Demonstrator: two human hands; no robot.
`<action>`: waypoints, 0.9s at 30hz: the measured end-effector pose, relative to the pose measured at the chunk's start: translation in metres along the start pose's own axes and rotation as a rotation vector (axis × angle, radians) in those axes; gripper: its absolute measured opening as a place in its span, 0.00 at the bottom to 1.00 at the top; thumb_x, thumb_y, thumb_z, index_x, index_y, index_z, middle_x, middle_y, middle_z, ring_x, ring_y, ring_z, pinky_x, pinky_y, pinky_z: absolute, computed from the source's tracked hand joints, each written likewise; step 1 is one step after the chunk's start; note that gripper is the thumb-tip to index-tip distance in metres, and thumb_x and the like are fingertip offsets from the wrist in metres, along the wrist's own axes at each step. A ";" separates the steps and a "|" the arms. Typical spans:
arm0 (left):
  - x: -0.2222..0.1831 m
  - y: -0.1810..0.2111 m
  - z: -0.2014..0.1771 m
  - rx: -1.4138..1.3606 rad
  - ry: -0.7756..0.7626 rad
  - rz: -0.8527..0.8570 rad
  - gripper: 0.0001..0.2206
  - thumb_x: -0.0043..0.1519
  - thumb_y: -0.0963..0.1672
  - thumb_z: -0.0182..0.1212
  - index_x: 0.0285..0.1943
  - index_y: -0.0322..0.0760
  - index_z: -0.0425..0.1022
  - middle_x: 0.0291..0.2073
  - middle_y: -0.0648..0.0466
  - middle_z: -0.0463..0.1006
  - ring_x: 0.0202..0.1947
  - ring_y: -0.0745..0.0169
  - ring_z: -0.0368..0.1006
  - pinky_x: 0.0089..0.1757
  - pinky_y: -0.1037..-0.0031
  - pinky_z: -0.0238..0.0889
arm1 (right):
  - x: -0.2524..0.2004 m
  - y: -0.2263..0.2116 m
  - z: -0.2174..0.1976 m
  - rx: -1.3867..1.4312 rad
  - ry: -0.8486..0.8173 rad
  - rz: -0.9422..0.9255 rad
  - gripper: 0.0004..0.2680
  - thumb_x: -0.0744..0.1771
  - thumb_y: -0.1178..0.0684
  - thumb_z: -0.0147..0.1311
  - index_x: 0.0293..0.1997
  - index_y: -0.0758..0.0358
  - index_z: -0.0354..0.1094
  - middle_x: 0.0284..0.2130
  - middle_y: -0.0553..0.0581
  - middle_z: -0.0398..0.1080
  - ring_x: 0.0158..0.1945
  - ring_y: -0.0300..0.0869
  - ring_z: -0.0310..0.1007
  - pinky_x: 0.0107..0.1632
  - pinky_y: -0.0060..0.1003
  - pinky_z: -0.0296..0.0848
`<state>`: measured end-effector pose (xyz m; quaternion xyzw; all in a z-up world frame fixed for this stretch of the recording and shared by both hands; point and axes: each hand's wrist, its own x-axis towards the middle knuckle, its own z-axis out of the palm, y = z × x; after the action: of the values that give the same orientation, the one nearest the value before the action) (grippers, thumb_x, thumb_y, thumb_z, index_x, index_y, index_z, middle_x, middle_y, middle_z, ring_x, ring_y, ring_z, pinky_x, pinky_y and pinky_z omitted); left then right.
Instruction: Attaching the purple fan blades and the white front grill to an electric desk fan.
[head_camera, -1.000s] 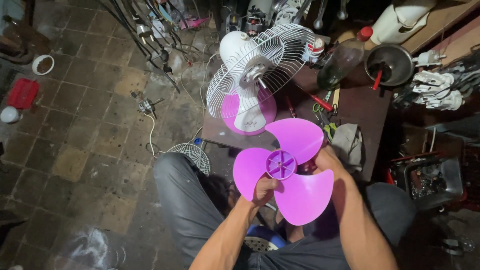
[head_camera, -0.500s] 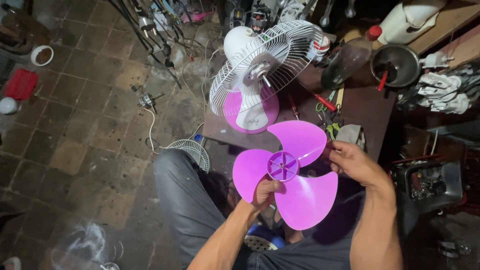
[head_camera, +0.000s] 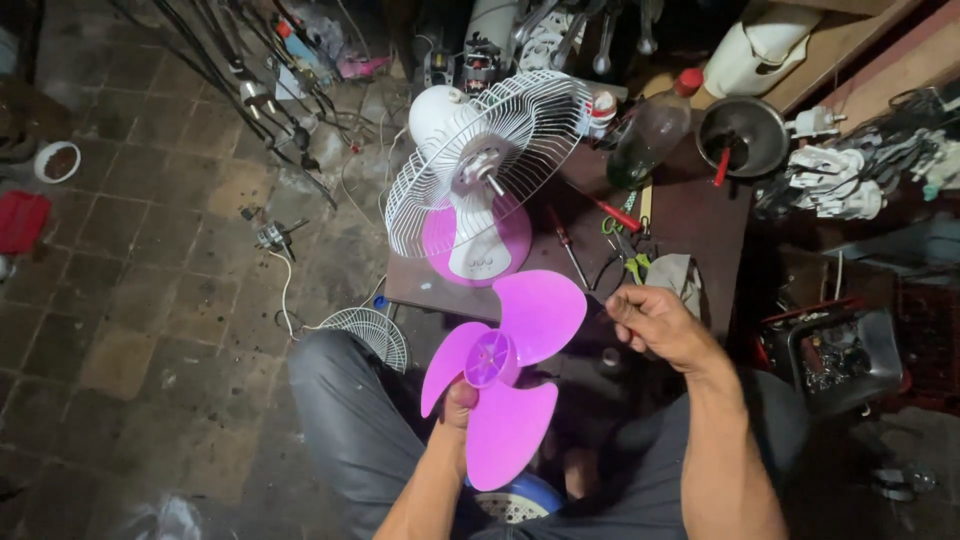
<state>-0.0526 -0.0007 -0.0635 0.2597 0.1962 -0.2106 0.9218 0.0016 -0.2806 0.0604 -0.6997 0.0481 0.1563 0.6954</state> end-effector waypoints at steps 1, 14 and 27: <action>0.001 0.006 0.004 0.027 -0.017 0.008 0.19 0.47 0.40 0.65 0.47 0.25 0.74 0.36 0.35 0.79 0.37 0.38 0.79 0.47 0.46 0.71 | 0.002 0.001 0.001 0.000 0.001 -0.005 0.13 0.69 0.48 0.55 0.26 0.63 0.70 0.12 0.54 0.63 0.12 0.33 0.58 0.15 0.25 0.58; -0.015 0.074 0.066 0.348 -0.171 0.083 0.20 0.51 0.43 0.68 0.51 0.27 0.74 0.41 0.39 0.79 0.43 0.44 0.77 0.51 0.52 0.68 | 0.017 0.059 -0.021 0.315 0.288 -0.556 0.07 0.69 0.52 0.53 0.32 0.59 0.67 0.47 0.62 0.71 0.50 0.43 0.70 0.56 0.36 0.66; -0.066 0.113 0.122 0.633 -0.170 0.193 0.21 0.56 0.46 0.69 0.54 0.29 0.74 0.45 0.41 0.79 0.47 0.45 0.77 0.54 0.58 0.66 | 0.017 0.017 0.013 -0.140 0.043 -0.094 0.04 0.69 0.55 0.54 0.47 0.57 0.71 0.23 0.53 0.75 0.28 0.36 0.70 0.39 0.34 0.73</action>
<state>-0.0221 0.0374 0.1083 0.5316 0.0180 -0.1937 0.8244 0.0105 -0.2656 0.0396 -0.7514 0.0189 0.1113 0.6501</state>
